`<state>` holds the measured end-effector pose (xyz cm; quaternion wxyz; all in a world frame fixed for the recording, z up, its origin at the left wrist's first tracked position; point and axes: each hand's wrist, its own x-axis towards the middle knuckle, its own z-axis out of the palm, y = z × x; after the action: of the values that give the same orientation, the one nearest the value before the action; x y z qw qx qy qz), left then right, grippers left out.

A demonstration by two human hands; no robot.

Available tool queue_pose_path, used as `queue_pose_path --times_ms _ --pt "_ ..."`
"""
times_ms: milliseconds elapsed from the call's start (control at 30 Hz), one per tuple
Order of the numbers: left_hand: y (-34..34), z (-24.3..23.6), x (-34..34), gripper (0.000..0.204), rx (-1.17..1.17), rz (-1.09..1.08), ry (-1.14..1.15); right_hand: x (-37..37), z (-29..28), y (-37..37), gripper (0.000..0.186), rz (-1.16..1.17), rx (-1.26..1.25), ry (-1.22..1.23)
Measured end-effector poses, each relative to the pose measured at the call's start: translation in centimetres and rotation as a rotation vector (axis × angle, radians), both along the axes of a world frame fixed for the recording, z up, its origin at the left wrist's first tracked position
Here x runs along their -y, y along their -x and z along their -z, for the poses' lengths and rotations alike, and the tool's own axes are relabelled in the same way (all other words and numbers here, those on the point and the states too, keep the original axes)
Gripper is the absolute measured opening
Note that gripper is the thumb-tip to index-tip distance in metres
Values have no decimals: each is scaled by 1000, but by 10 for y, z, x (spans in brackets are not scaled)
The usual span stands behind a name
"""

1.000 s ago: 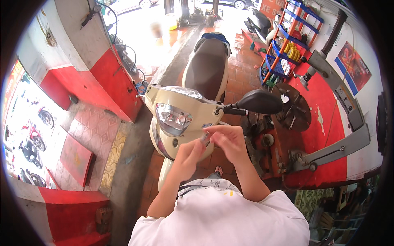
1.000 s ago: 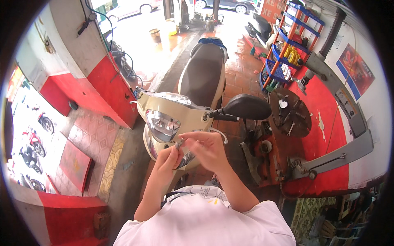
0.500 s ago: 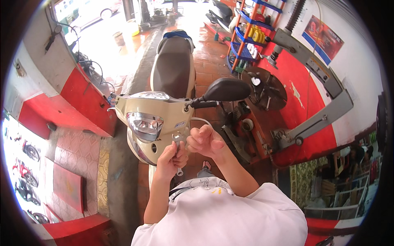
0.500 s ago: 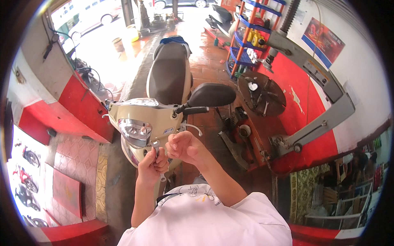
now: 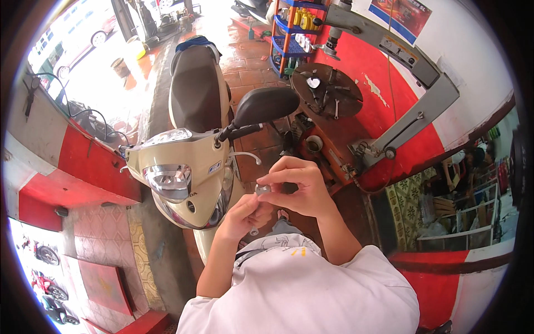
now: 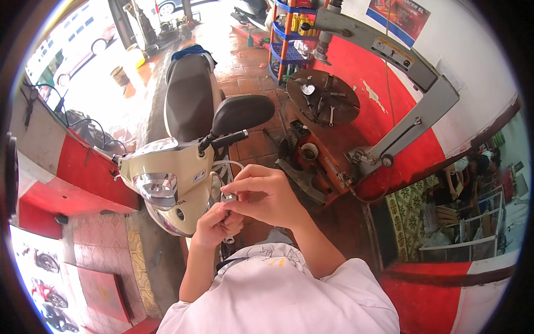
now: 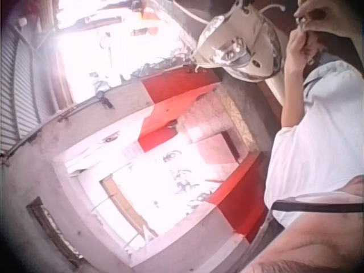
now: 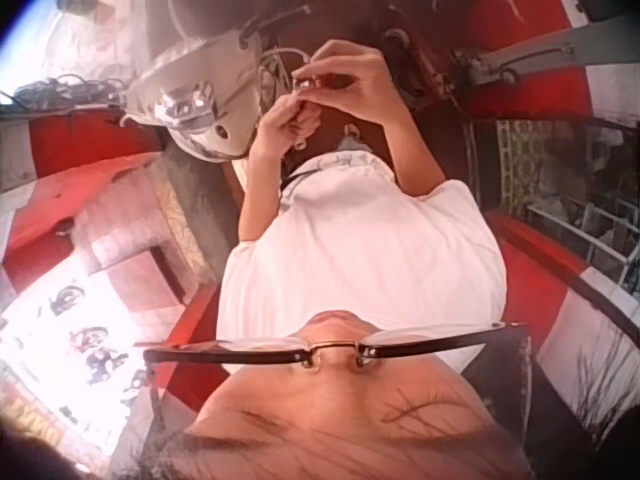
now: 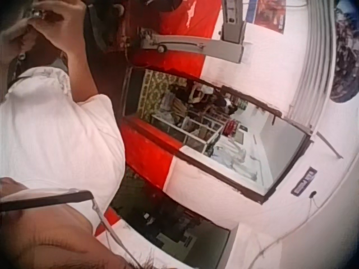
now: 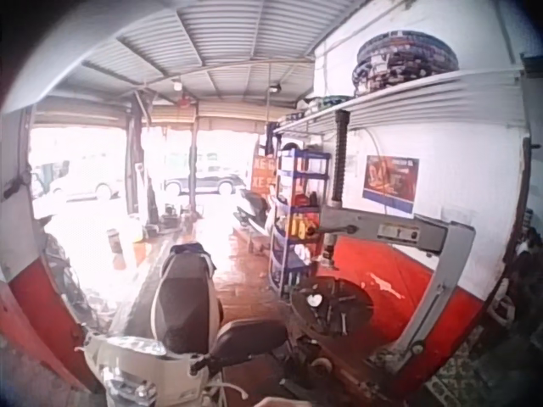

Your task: The person uses a wrench to tighten or adjust the side mirrors on the handlebars of a motorcycle, then moves the mirror by hand to set its position.

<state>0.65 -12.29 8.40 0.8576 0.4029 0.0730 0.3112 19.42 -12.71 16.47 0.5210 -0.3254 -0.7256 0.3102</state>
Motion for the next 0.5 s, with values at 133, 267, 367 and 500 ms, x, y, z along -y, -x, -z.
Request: queue_pose_path --times_ms 133,267,367,500 --pt "-26 -7 -13 47 -92 -40 -69 -10 -6 -27 23 57 37 -47" --pt "-63 -27 -28 44 -362 -298 -302 -24 -16 -59 17 148 79 -9" --pt "-104 -37 -41 37 -719 -653 -684 -36 -11 -87 13 294 57 26" --pt "-156 -42 -58 25 -979 -854 -939 -56 3 -135 9 277 -21 189"
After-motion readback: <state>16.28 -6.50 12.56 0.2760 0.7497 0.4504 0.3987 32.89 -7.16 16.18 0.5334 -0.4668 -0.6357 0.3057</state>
